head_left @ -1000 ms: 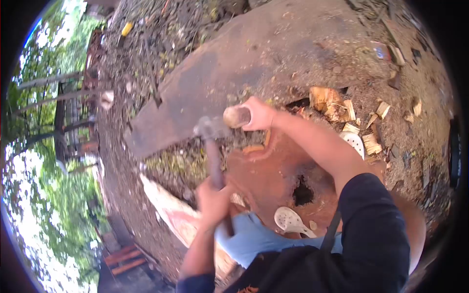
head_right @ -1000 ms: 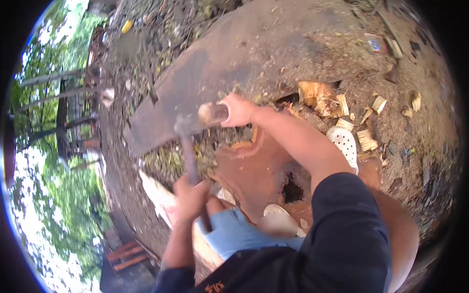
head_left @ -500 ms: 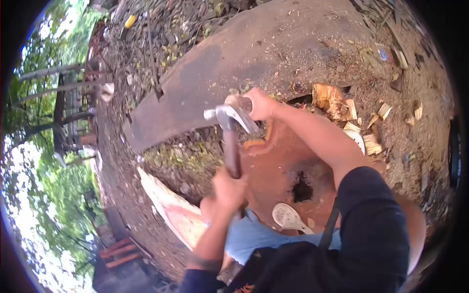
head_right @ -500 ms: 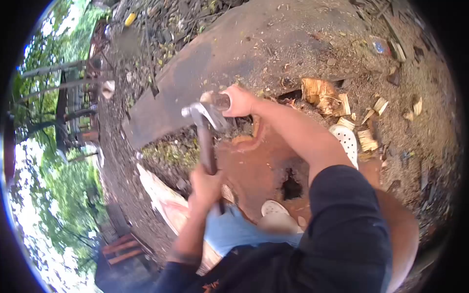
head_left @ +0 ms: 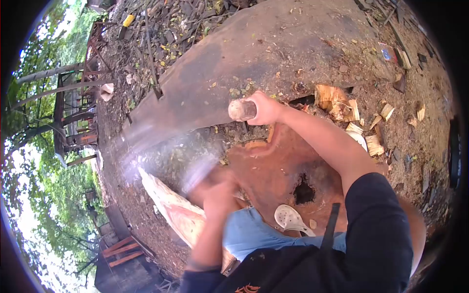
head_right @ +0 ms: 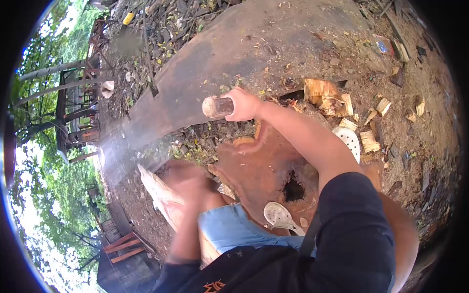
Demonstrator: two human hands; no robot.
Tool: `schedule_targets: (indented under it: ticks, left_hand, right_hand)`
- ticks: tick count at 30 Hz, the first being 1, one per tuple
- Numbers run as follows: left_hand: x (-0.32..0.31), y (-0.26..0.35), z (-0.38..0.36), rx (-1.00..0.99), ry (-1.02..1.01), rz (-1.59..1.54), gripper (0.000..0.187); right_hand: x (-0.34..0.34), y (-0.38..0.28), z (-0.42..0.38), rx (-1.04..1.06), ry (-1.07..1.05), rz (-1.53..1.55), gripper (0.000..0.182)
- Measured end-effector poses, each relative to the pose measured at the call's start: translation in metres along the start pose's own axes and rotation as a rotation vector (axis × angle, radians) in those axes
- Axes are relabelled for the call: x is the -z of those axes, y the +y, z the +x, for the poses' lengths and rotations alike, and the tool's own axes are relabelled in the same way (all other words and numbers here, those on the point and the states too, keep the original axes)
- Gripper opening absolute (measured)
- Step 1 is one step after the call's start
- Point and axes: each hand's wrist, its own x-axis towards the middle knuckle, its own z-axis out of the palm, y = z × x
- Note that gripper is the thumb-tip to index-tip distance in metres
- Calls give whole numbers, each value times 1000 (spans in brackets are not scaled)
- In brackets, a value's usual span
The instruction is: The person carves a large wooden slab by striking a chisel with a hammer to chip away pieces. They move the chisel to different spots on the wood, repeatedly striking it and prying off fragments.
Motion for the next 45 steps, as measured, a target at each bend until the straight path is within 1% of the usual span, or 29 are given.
schedule_targets:
  ticks: [1,2,3,4,6,7,9,10,11,12,13,14,15,16,17,18,20,21,22,23,24,26,28,32,33,38,40,42,45]
  left_hand:
    - [-40,-37,-23,147,-262,52,19]
    - [-52,-60,-39,289,-413,46,22]
    - [-46,-70,-40,387,-453,37,26]
    - [-29,-67,-33,508,-470,84,22]
    - [11,-60,-25,461,-318,152,22]
    - [26,-57,-15,413,-236,171,22]
    - [62,-37,0,445,-27,98,18]
    - [78,-32,3,442,36,-112,15]
    - [89,-25,3,434,87,-235,15]
    - [97,-23,0,424,134,-358,14]
    - [100,-27,-6,421,160,-450,15]
    - [99,-33,-12,416,189,-548,16]
    - [95,-40,-22,450,151,-569,15]
    - [84,-55,-31,500,180,-580,17]
    - [69,-69,-40,561,165,-596,18]
    - [56,-80,-49,627,148,-611,20]
    - [34,-96,-57,801,0,-602,22]
    - [21,-113,-64,844,-117,-719,22]
    - [8,-129,-74,880,-231,-845,21]
    - [2,-136,-83,988,-275,-951,17]
    - [0,-139,-89,1108,-292,-1076,15]
    - [5,-142,-89,1333,-333,-1314,11]
    - [13,-142,-83,1410,-370,-1410,11]
    - [25,-151,-58,1466,-434,-1744,10]
    - [27,-155,-53,1472,-456,-1843,10]
    - [29,-140,-34,1333,-374,-1857,11]
    - [27,-137,-25,1270,-335,-1837,12]
    - [25,-142,-23,1327,-358,-1782,12]
    - [11,-161,-30,1415,-452,-1653,12]
  right_hand:
    - [5,9,-5,-28,-130,32,45]
    - [10,15,-12,-60,-273,61,44]
    - [9,0,-35,195,-142,-236,37]
    - [20,9,-30,171,-101,-178,36]
    - [-10,24,-45,96,-83,43,36]
    - [-12,29,-40,123,66,-48,42]
    - [-16,62,-22,-370,277,549,52]
    - [3,69,-14,-460,419,382,57]
    - [19,88,-5,-427,529,618,55]
    - [33,87,-6,-503,720,746,49]
    - [42,95,-3,-449,908,814,45]
    - [58,79,-5,-473,1013,776,41]
    - [69,90,1,-406,1080,735,34]
    - [84,80,0,-222,1026,699,29]
    - [98,67,3,-105,1084,671,27]
    - [114,51,8,-123,1122,638,27]
    - [146,14,11,-89,1101,486,25]
    - [162,-3,8,-109,1008,427,27]
    - [181,-11,9,-97,930,326,21]
    - [198,-25,6,-26,811,327,14]
    - [210,-48,4,-59,741,248,14]
    - [228,-86,-2,-60,623,185,20]
    - [226,-133,-9,-51,608,72,19]
    - [220,-230,-30,-29,451,-231,18]
    - [221,-247,-37,-18,462,-178,16]
    - [212,-314,-69,115,415,153,14]
    - [208,-320,-72,133,380,190,14]
    - [202,-308,-70,128,399,218,14]
    - [192,-254,-65,90,416,237,14]
